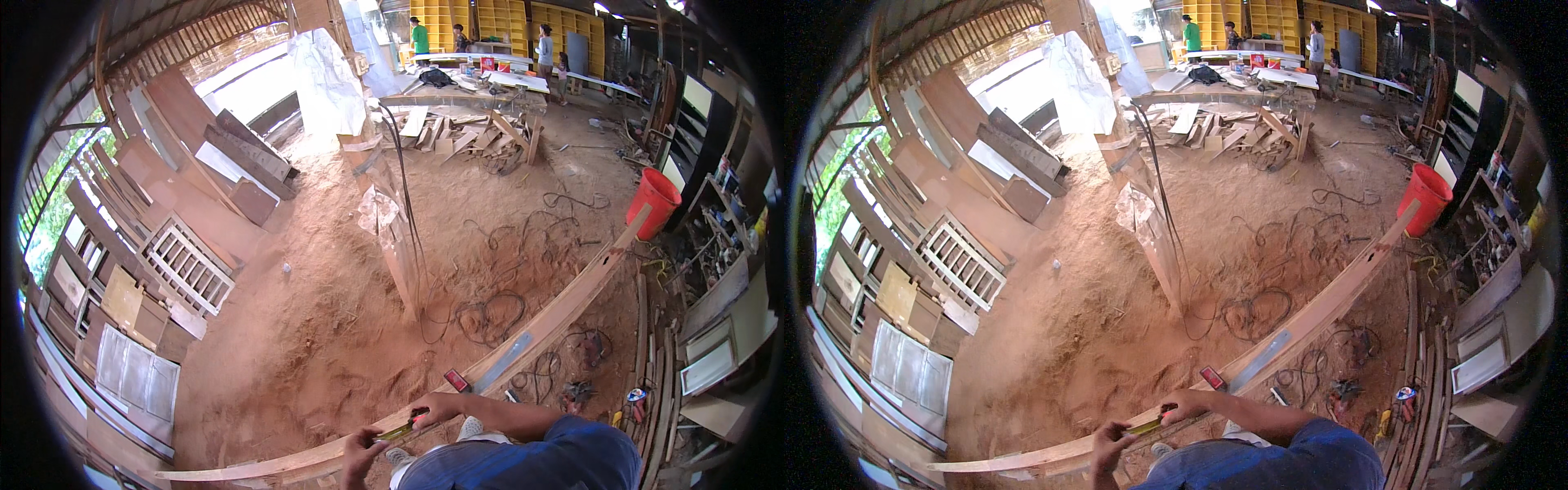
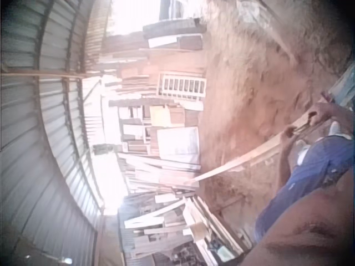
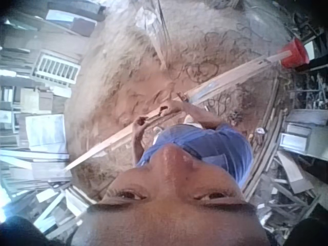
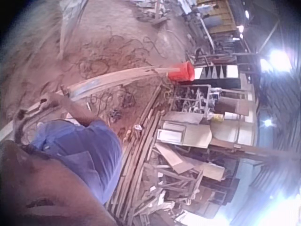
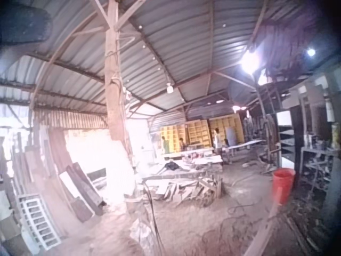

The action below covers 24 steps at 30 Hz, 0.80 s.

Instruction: The person measures a long wooden beam with a tape measure, marks it, and then uses a circular saw to cut the beam.

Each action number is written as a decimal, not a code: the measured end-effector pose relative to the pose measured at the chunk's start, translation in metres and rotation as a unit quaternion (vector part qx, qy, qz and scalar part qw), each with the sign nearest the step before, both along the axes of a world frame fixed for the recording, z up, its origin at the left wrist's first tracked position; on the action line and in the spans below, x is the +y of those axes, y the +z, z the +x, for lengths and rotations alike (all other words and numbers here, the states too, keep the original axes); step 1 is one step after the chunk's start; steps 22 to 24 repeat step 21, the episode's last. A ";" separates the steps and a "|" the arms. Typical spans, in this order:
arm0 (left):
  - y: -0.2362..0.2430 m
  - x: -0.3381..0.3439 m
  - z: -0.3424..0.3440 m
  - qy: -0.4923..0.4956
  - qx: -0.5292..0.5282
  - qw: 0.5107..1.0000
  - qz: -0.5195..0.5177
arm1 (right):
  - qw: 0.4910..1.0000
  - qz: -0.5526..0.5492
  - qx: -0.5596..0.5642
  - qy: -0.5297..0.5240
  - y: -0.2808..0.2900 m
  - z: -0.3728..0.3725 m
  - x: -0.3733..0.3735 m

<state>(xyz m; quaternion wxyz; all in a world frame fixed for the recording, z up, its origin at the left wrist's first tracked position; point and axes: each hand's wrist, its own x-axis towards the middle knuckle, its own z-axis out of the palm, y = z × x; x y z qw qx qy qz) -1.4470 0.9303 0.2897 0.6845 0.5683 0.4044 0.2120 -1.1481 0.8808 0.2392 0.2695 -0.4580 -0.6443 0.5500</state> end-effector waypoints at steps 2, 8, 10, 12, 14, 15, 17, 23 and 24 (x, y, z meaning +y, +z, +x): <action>0.004 0.011 -0.028 0.061 -0.064 0.996 0.019 | 0.996 -0.026 -0.089 -0.008 -0.025 0.011 0.001; 0.053 0.042 -0.178 0.310 -0.064 0.942 0.108 | 0.946 -0.073 -0.300 0.095 -0.061 0.058 -0.010; 0.064 0.047 -0.188 0.400 -0.096 0.907 0.092 | 0.954 -0.134 -0.267 0.029 -0.020 0.049 -0.020; 0.048 0.060 -0.202 0.488 -0.149 0.859 0.041 | 0.956 -0.171 -0.236 -0.026 -0.017 0.035 -0.029; -0.028 0.077 -0.255 0.497 -0.182 0.848 0.017 | 0.957 -0.147 -0.250 -0.021 -0.013 -0.001 -0.017; -0.050 0.083 -0.263 0.503 -0.216 0.837 -0.010 | 0.956 -0.125 -0.264 -0.020 -0.005 -0.024 -0.008; -0.087 0.080 -0.257 0.461 -0.305 0.833 -0.028 | 0.946 -0.122 -0.301 -0.003 -0.003 -0.066 0.007; -0.082 0.037 -0.194 0.580 -0.235 0.768 0.135 | 0.933 -0.128 -0.334 -0.043 -0.012 -0.141 0.029; -0.082 0.037 -0.194 0.580 -0.235 0.768 0.135 | 0.933 -0.128 -0.334 -0.043 -0.012 -0.141 0.029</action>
